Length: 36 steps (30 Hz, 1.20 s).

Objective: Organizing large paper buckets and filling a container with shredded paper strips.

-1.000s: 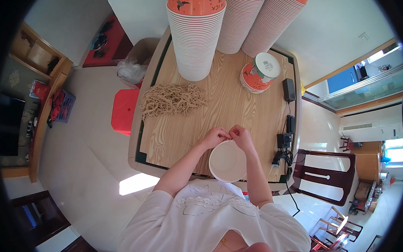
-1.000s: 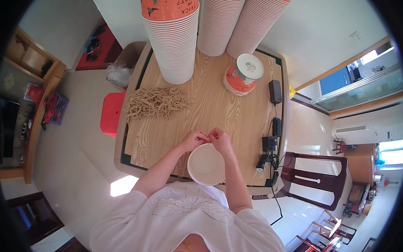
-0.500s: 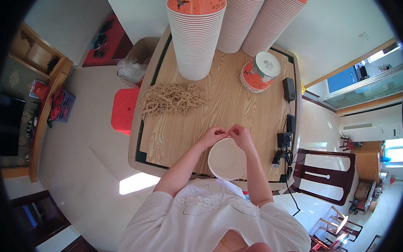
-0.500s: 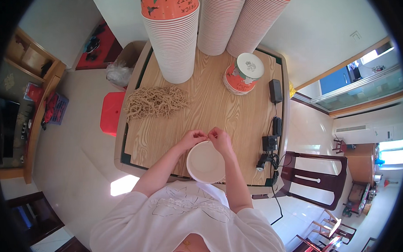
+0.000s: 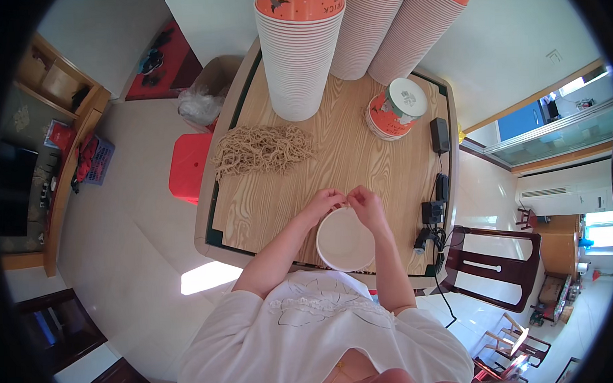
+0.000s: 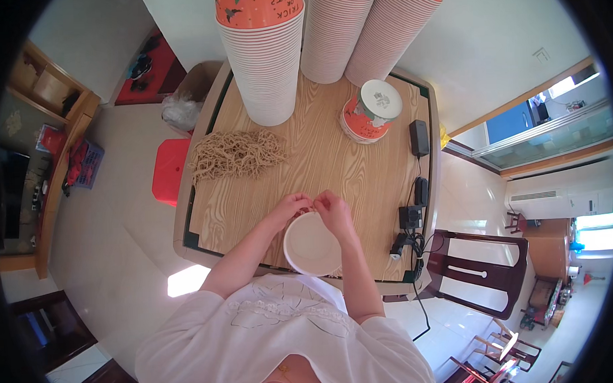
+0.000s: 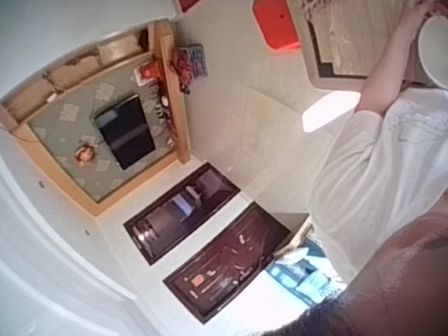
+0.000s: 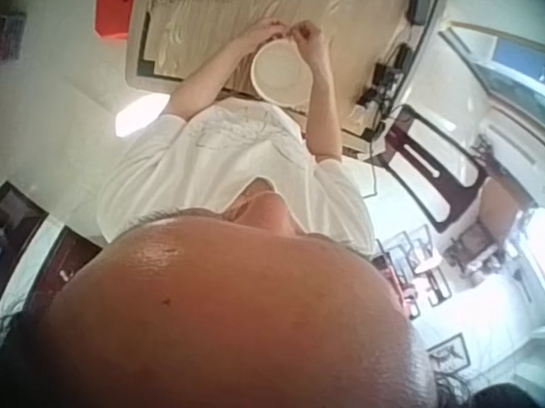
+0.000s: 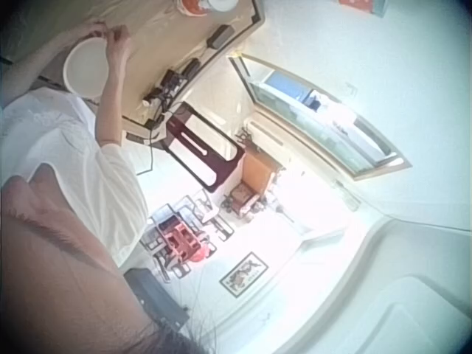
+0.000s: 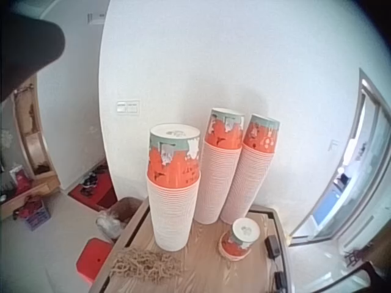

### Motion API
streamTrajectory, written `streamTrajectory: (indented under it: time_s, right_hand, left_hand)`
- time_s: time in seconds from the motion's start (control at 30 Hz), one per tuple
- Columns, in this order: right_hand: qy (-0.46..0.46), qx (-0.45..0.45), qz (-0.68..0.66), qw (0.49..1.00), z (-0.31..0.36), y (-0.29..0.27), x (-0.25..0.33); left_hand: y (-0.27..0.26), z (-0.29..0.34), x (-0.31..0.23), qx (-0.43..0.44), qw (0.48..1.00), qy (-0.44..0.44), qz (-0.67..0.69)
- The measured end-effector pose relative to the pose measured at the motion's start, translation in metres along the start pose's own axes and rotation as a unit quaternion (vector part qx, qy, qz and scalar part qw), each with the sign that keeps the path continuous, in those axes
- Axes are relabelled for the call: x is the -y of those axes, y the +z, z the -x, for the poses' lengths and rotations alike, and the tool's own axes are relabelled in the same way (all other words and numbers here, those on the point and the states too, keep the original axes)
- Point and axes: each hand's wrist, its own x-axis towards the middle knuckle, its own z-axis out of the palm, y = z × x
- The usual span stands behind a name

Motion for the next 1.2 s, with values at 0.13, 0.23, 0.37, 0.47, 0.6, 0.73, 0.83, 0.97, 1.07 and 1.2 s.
streamTrajectory:
  time_s: [0.13,0.23,0.37,0.47,0.6,0.73,0.83,0.97,1.07,1.2]
  right_hand:
    - [-0.003,-0.016,0.015,1.000,0.007,0.006,0.011]
    - [-0.045,-0.065,0.036,0.996,0.012,0.012,0.020]
    - [-0.110,-0.120,0.069,0.984,0.015,0.019,0.024]
    - [-0.128,-0.138,0.078,0.979,0.015,0.020,0.022]
    - [-0.165,-0.162,0.079,0.970,0.014,0.021,0.018]
    - [-0.136,-0.154,0.069,0.976,0.014,0.022,0.017]
    - [-0.134,-0.145,0.069,0.978,0.015,0.021,0.017]
    - [-0.136,-0.139,0.066,0.979,0.017,0.023,0.014]
    - [-0.142,-0.136,0.063,0.978,0.018,0.022,0.016]
    - [-0.101,-0.128,-0.024,0.986,0.015,0.020,0.015]
  left_hand:
    - [-0.005,-0.004,0.001,-0.036,0.995,-0.067,0.064]
    - [-0.008,-0.006,0.004,-0.043,0.993,-0.080,0.072]
    - [-0.007,-0.003,0.004,-0.050,0.992,-0.075,0.088]
    - [-0.006,0.000,0.000,-0.062,0.988,-0.088,0.111]
    - [-0.006,0.001,-0.003,-0.053,0.988,-0.084,0.119]
    - [-0.007,0.001,-0.001,-0.060,0.988,-0.079,0.119]
    - [-0.009,0.002,-0.002,-0.058,0.986,-0.088,0.126]
    - [-0.011,0.004,-0.001,-0.059,0.985,-0.077,0.141]
    - [-0.013,0.005,-0.001,-0.043,0.986,-0.080,0.143]
    - [-0.014,0.004,0.000,-0.052,0.993,-0.070,0.085]
